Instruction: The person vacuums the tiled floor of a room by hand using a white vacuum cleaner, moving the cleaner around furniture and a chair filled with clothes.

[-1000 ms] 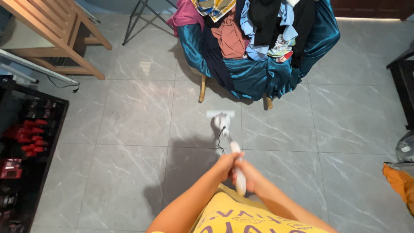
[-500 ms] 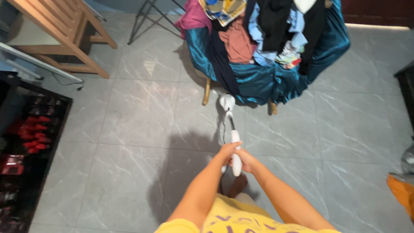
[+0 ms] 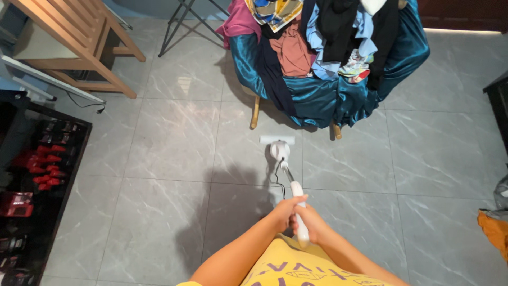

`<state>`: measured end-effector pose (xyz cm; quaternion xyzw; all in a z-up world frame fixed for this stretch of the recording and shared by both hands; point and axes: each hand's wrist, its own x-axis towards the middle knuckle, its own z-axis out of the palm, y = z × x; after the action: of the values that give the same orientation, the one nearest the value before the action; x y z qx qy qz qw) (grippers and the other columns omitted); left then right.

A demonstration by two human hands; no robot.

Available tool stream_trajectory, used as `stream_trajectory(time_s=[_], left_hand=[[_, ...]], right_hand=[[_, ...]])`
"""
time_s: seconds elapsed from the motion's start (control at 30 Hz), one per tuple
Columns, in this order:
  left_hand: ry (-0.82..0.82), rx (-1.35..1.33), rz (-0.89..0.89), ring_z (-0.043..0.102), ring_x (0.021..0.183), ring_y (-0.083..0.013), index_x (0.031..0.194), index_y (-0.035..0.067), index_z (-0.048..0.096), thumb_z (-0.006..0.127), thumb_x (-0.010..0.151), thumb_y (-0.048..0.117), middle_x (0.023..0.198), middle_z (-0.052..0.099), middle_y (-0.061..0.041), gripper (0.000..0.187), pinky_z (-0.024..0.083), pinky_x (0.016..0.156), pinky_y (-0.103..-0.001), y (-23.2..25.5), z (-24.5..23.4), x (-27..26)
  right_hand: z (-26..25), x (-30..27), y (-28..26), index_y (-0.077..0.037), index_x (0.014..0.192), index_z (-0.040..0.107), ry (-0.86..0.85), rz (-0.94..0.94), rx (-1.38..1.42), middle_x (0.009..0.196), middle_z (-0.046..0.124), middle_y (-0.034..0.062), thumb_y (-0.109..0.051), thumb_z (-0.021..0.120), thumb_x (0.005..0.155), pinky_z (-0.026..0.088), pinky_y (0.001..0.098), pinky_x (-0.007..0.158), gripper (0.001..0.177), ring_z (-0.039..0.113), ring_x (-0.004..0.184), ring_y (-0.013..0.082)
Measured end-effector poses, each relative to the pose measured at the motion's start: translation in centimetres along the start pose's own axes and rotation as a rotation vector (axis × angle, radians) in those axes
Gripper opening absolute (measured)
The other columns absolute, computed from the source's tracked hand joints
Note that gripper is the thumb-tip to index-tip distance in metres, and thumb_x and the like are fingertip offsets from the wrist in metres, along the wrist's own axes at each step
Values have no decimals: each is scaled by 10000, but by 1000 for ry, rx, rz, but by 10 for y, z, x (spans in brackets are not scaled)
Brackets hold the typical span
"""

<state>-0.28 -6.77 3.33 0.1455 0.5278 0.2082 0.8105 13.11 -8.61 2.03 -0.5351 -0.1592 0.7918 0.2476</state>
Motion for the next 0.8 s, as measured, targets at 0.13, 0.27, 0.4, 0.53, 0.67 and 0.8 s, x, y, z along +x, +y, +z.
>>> stream_trajectory(time_s=[0.13, 0.27, 0.4, 0.53, 0.67, 0.8], left_hand=[[105, 12, 87, 412, 356, -165, 895, 69, 653, 738, 872, 540, 549, 473, -26, 479, 312, 312, -334, -1, -9, 64], [94, 66, 120, 422, 343, -169, 906, 94, 683, 684, 856, 541, 576, 571, -74, 450, 298, 308, -340, 7, -14, 93], [61, 52, 13, 494, 404, -223, 979, 49, 622, 703, 897, 553, 647, 538, -93, 516, 409, 360, -410, -8, 10, 62], [-160, -98, -207, 601, 566, -291, 1002, 33, 578, 686, 957, 462, 732, 575, -136, 444, 559, 605, -495, -73, 50, 4], [-400, -124, -424, 672, 633, -362, 785, 7, 380, 654, 998, 512, 675, 539, -167, 612, 572, 730, -476, -120, 66, -33], [-273, -158, -67, 560, 463, -281, 817, 88, 561, 667, 952, 522, 575, 512, -84, 467, 539, 517, -442, -134, 71, -17]], right_hand=[[-14, 51, -14, -115, 1013, 549, 0, -8, -56, 667, 571, 64, -228, 553, 945, 493, 381, 444, 133, 563, 500, 205], [-18, 71, -15, -118, 1013, 572, -27, -53, -22, 675, 586, 63, -201, 560, 948, 500, 364, 451, 107, 559, 497, 181], [-35, 34, -8, -109, 757, 511, -84, 65, 4, 571, 523, 48, -307, 564, 962, 426, 333, 378, 290, 506, 419, 177], [-67, -70, 38, -92, 672, 525, -114, 136, -26, 530, 523, 82, -259, 541, 895, 392, 338, 347, 279, 491, 382, 210], [-83, -141, 62, -102, 721, 555, -18, 253, -44, 551, 506, 74, -115, 570, 885, 415, 365, 370, 166, 470, 397, 197], [-93, -103, 74, -76, 651, 530, -124, 153, -33, 526, 531, 90, -368, 549, 912, 416, 343, 359, 392, 499, 377, 218]])
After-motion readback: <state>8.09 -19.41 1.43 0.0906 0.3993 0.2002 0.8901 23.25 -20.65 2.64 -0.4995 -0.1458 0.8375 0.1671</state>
